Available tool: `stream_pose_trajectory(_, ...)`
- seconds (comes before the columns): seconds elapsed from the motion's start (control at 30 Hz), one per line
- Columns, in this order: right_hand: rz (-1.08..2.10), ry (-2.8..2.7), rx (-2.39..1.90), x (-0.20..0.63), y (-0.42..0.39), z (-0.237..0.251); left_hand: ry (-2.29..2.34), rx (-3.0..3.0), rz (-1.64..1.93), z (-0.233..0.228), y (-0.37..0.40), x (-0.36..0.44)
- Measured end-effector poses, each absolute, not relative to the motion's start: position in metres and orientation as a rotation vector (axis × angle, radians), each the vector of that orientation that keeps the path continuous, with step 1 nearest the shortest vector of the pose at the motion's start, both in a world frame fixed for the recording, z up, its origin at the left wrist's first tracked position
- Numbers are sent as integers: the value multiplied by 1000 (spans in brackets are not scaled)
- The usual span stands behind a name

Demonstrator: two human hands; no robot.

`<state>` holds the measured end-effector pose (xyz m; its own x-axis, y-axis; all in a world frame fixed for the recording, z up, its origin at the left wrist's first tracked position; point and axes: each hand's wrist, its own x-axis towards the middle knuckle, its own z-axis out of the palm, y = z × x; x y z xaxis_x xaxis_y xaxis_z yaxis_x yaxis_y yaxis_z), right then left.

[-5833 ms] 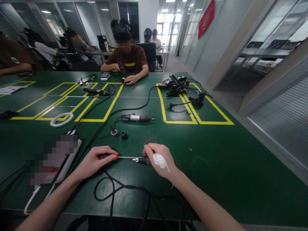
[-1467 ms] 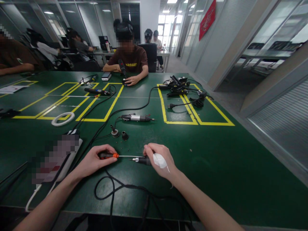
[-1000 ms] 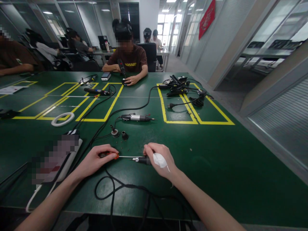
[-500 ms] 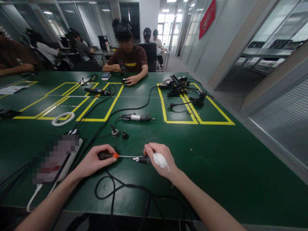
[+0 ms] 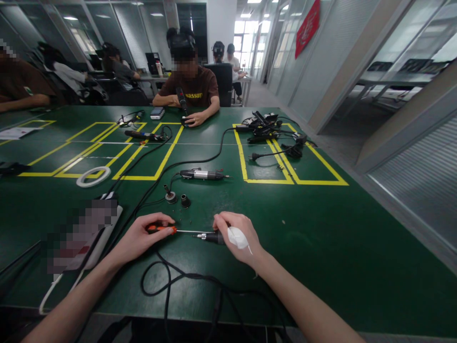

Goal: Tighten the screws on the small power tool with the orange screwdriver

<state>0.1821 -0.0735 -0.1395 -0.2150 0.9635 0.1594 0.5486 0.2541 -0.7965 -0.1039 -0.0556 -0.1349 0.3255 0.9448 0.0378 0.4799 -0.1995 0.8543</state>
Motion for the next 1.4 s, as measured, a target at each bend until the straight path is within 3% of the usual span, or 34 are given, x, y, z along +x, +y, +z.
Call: stream_pose_trajectory(1.4,799,-1874,-1389,182,-73,-138,1265,1827,679,-130,-57,-102)
